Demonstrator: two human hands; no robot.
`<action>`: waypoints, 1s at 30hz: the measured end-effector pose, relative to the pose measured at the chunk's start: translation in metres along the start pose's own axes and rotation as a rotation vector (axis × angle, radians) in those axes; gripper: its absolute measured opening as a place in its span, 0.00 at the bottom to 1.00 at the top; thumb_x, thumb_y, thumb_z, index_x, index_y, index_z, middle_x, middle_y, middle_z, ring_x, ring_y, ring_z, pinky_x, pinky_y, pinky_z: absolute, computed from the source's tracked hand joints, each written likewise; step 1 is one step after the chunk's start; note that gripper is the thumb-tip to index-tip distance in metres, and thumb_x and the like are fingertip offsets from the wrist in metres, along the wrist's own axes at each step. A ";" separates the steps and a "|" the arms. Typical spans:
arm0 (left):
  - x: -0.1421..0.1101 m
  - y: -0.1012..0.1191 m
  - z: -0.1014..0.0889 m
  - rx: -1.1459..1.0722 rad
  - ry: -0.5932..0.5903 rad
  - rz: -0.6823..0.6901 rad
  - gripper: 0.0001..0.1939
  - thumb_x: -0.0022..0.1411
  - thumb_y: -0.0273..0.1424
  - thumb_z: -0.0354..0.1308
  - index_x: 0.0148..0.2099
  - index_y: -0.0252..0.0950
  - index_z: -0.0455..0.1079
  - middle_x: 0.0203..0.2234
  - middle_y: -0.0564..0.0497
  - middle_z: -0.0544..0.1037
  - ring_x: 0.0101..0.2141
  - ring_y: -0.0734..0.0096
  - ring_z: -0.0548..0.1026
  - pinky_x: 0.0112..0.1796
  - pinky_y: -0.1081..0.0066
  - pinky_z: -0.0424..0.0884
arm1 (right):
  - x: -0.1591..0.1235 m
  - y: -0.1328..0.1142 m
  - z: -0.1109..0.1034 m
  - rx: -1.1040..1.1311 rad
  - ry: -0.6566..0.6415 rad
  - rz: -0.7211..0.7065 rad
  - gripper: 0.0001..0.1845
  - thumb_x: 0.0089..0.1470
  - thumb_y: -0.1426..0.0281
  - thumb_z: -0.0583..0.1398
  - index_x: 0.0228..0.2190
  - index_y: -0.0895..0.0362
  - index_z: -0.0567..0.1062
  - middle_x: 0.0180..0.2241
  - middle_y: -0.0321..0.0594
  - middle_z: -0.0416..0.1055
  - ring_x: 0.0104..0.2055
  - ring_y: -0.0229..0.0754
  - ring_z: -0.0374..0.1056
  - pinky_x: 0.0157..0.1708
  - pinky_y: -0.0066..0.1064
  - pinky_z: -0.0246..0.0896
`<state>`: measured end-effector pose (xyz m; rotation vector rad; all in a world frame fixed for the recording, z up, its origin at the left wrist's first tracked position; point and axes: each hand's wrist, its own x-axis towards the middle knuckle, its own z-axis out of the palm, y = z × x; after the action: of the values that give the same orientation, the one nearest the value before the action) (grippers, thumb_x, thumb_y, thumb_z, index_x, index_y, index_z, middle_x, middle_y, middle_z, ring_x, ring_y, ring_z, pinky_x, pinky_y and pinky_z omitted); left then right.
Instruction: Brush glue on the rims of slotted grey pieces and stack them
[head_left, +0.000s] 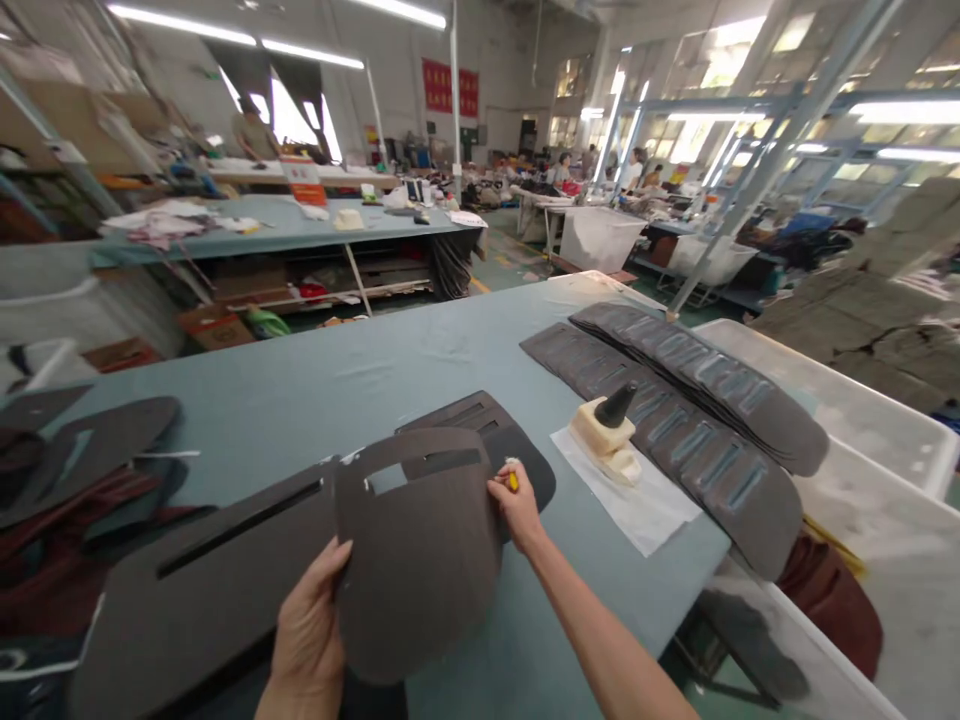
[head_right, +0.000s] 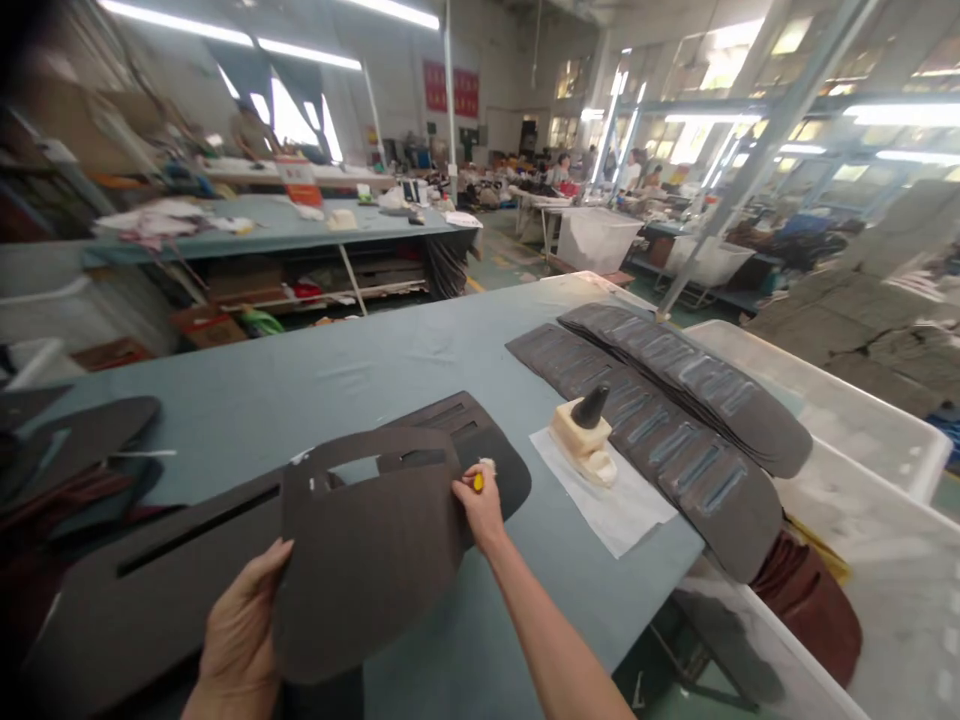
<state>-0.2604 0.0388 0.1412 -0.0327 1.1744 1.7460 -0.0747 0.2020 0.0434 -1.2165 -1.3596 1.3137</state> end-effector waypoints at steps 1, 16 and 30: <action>0.010 -0.013 -0.001 0.043 -0.027 -0.011 0.22 0.45 0.30 0.64 0.46 0.39 0.73 0.32 0.53 0.81 0.31 0.68 0.78 0.34 0.73 0.75 | 0.010 0.006 -0.016 -0.105 0.066 -0.028 0.14 0.44 0.61 0.60 0.32 0.54 0.64 0.28 0.32 0.63 0.29 0.36 0.59 0.29 0.26 0.54; 0.142 -0.150 -0.037 0.856 0.385 0.152 0.27 0.40 0.48 0.61 0.39 0.35 0.69 0.28 0.47 0.79 0.34 0.59 0.77 0.39 0.62 0.70 | 0.132 0.073 -0.090 -0.950 0.002 -0.201 0.03 0.54 0.73 0.55 0.33 0.55 0.65 0.28 0.35 0.67 0.29 0.36 0.62 0.27 0.25 0.44; 0.150 -0.148 -0.028 1.128 0.505 0.150 0.16 0.47 0.41 0.60 0.36 0.37 0.67 0.30 0.45 0.80 0.34 0.57 0.77 0.38 0.63 0.67 | 0.145 0.084 -0.087 -1.096 -0.010 -0.095 0.04 0.56 0.71 0.57 0.35 0.56 0.67 0.25 0.34 0.65 0.25 0.34 0.57 0.26 0.27 0.37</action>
<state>-0.2417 0.1300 -0.0500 0.3124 2.4368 0.9859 -0.0048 0.3561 -0.0409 -1.7784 -2.2117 0.4290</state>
